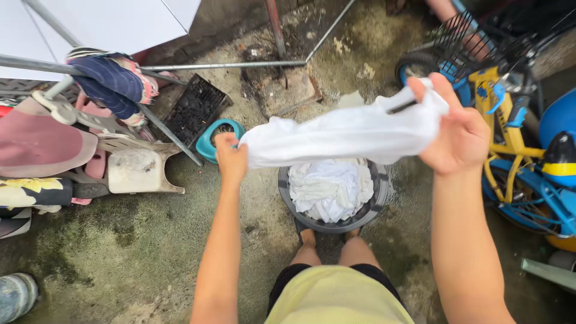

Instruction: Hanging washed clothes onto hangers and a drying rack.

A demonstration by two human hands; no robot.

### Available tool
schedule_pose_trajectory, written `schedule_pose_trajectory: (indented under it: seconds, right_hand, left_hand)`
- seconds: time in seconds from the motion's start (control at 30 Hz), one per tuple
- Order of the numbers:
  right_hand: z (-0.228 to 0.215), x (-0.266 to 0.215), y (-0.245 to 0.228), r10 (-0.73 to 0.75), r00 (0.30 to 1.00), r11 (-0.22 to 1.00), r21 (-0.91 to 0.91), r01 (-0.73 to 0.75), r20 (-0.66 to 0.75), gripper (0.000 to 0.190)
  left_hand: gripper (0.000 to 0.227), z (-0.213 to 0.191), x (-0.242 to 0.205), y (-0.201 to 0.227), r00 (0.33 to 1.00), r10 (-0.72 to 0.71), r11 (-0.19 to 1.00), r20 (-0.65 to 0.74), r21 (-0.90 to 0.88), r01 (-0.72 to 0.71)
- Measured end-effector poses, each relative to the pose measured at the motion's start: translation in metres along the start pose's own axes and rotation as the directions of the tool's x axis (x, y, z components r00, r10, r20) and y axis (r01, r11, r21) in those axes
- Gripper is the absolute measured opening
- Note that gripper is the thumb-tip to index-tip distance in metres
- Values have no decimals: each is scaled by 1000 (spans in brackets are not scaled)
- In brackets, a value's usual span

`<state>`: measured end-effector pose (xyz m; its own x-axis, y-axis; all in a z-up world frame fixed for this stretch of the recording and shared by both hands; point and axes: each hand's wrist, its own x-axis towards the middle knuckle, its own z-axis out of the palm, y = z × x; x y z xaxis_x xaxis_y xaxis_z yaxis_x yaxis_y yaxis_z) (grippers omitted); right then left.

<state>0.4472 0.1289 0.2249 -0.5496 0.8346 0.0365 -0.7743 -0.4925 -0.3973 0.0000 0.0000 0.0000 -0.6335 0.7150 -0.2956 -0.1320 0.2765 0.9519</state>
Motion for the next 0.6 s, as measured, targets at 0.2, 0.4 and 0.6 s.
schedule_pose_trajectory:
  seconds: [0.2,0.4,0.6]
  right_hand:
    - [125,19,26,232,915,682,-726,90,331,81]
    - [160,7,-7,128,862,141,-869,474,491,72]
    - [154,15,-17,-112,882,-485,-799,354,458,54]
  left_hand:
    - [42,118,-180,233,592,657,704,468,-99,-703]
    - [20,178,-186,259,543,563,822,623,-352,-449]
    - [18,158,-203,345,374,593,804,713,-497,-328]
